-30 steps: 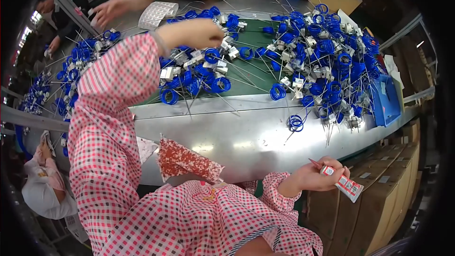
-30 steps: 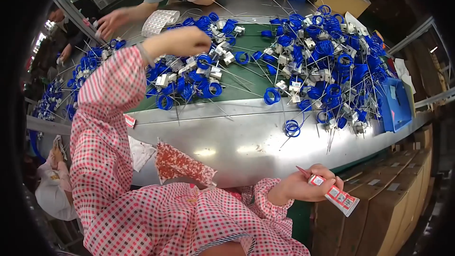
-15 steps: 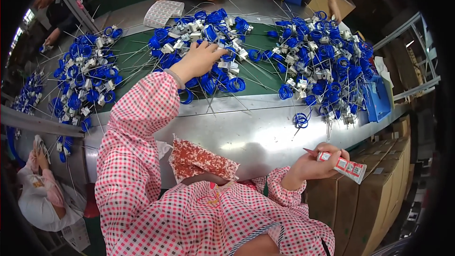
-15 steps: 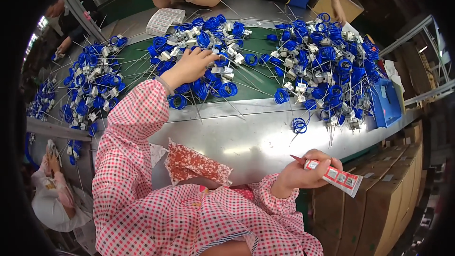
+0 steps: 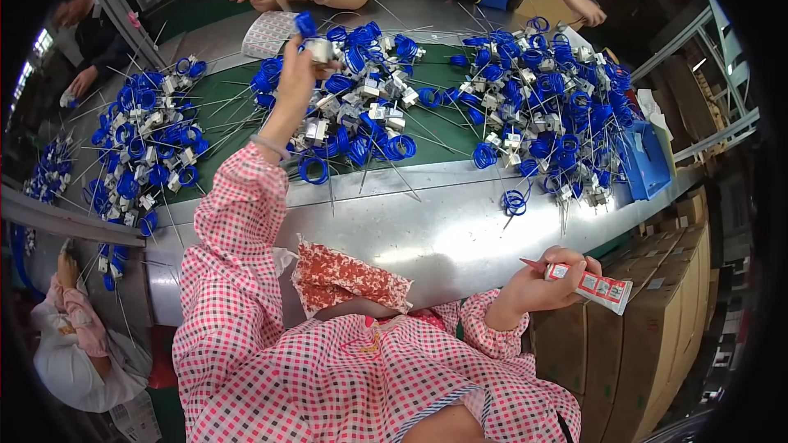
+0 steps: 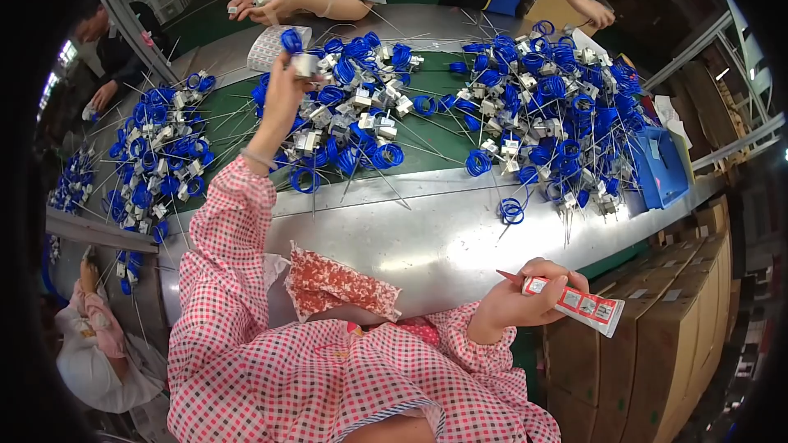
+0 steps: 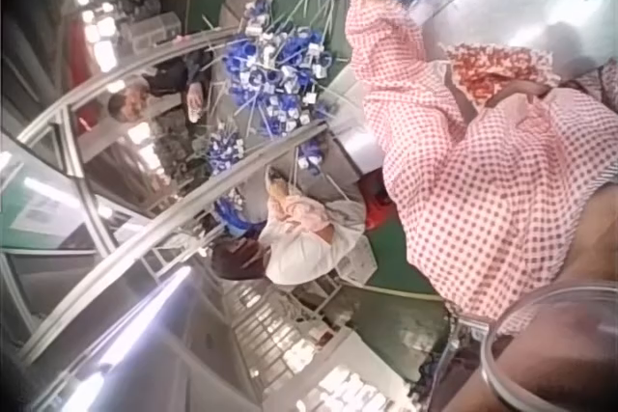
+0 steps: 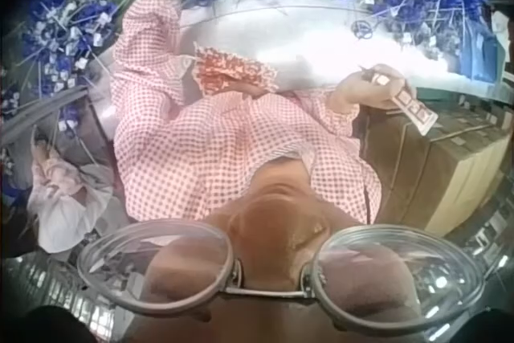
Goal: Assemble small electronic components by manually attaching coiled wires to housing blocks at a factory assembly line.
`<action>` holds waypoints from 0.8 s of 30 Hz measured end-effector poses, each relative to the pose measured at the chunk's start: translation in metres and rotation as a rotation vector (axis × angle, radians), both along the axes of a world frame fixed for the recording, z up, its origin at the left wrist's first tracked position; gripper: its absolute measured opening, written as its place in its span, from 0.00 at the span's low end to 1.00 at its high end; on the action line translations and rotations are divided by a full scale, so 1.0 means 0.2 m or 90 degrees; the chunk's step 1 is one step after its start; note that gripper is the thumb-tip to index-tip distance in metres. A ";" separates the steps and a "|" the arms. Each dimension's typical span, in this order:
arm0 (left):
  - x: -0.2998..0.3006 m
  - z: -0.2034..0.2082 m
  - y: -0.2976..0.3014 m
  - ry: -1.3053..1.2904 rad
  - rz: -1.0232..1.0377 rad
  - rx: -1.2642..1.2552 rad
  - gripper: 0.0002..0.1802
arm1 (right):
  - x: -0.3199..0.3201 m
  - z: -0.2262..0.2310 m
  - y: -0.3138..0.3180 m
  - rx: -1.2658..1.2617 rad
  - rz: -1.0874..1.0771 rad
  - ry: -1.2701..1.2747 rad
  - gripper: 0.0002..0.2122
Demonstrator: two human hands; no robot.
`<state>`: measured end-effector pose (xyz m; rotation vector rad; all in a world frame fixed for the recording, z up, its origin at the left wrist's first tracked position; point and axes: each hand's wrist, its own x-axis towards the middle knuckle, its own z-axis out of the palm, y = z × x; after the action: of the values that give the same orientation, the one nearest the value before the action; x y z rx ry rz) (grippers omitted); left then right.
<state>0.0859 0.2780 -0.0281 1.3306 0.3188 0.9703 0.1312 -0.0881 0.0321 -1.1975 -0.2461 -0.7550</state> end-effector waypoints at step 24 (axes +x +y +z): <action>-1.20 -0.16 -0.06 -0.510 -0.068 -0.589 0.23 | 0.18 0.00 -0.04 -0.116 -0.108 -0.105 0.05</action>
<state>-0.1542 0.2655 -0.0596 0.0787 0.0448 0.9978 0.1666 -0.0970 0.0329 -1.3413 -0.3598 -0.9982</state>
